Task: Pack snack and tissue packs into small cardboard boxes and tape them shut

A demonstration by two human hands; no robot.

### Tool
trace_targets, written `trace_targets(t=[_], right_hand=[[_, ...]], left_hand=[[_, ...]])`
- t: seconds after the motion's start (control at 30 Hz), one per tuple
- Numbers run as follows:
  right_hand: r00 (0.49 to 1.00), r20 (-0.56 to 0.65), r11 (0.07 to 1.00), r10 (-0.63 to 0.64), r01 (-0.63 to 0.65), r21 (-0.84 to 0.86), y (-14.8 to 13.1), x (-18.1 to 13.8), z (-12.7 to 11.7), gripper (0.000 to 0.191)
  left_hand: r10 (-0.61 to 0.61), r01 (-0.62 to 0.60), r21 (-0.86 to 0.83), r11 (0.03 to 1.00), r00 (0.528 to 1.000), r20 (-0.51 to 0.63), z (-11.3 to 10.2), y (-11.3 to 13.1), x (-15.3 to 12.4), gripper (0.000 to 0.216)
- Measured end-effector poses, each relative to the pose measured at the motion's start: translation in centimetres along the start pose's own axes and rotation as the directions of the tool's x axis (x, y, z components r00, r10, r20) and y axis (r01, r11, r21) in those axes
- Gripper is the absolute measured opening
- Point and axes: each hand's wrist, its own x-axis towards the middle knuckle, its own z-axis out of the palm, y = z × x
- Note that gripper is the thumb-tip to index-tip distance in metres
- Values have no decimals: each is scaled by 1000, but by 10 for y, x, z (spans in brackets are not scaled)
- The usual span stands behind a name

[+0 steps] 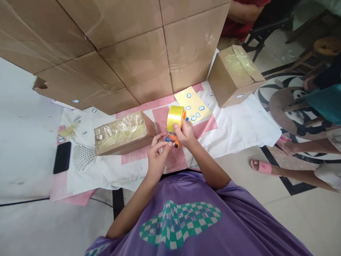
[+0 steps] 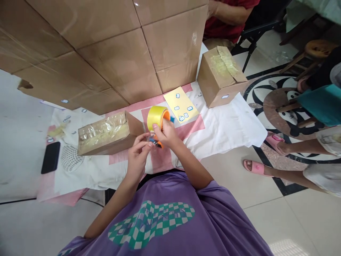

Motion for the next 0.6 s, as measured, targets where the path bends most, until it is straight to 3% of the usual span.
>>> trace_targets(t=[0.07,0.17,0.3,0.6], right_hand=[[995,-103,999,-14,9,-44,14,8,-4,42],[979,-205,999,8,3,53,23,13,-7,41],[974,-196,953,115,-53,298,8,15,-4,44],[927,-151,873,343,-256,416,-21,14,8,56]], left_hand=[[-19,19,-11,1000,1000,25,-1,5,0,29],[-184,200,-87,976,968,170,-1,3,-3,37],[-316,359,-134,924,911,264,-1,-9,-12,47],[-268,284,-48,958,939,217,2,-4,-25,42]])
